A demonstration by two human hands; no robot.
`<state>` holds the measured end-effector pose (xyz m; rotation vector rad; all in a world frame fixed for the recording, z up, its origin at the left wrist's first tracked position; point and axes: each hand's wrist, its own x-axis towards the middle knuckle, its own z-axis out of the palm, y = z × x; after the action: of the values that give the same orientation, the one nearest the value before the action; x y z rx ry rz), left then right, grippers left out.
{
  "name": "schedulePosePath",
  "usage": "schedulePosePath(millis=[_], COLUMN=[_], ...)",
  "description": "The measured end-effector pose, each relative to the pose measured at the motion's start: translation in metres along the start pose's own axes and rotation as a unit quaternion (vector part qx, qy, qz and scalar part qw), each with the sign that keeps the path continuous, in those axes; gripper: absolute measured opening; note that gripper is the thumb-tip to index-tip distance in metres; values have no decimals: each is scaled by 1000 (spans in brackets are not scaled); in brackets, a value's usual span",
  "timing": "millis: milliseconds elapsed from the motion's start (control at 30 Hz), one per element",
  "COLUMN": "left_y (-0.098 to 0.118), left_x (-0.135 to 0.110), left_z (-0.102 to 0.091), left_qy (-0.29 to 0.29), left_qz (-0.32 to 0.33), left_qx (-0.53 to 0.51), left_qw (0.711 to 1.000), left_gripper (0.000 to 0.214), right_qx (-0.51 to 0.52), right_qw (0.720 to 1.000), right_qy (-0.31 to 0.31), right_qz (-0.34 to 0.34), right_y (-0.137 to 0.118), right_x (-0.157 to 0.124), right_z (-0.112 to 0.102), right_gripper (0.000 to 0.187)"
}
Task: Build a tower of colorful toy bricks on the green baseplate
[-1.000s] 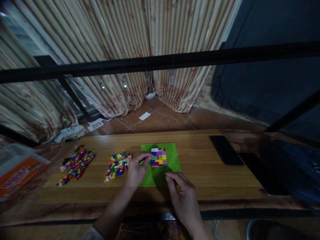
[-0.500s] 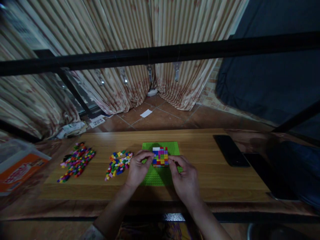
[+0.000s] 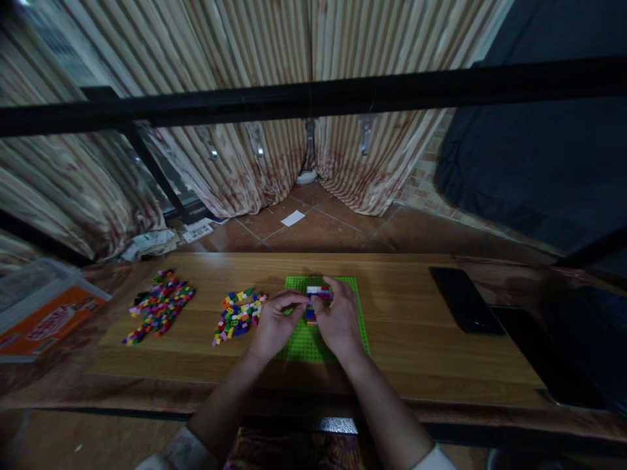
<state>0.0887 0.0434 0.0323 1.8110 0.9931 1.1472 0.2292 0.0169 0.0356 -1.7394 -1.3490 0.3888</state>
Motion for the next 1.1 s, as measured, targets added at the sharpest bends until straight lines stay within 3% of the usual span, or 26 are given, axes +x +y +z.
schedulePosePath(millis=[567,767,1100], left_y=[1,0,0], left_x=[-1,-1,2], left_z=[3,5,18], left_qy=[4,30,84], left_qz=[-82,-187,-255], left_qx=[-100,-235,-299], left_qw=[992,953,916], left_gripper=[11,16,14], right_qx=[111,119,164], right_qw=[993,990,981], right_qy=[-34,-35,-34], right_qz=[31,65,99], right_y=[14,9,11], right_x=[-2,-3,-2], right_z=[2,2,6], right_gripper=[44,46,47])
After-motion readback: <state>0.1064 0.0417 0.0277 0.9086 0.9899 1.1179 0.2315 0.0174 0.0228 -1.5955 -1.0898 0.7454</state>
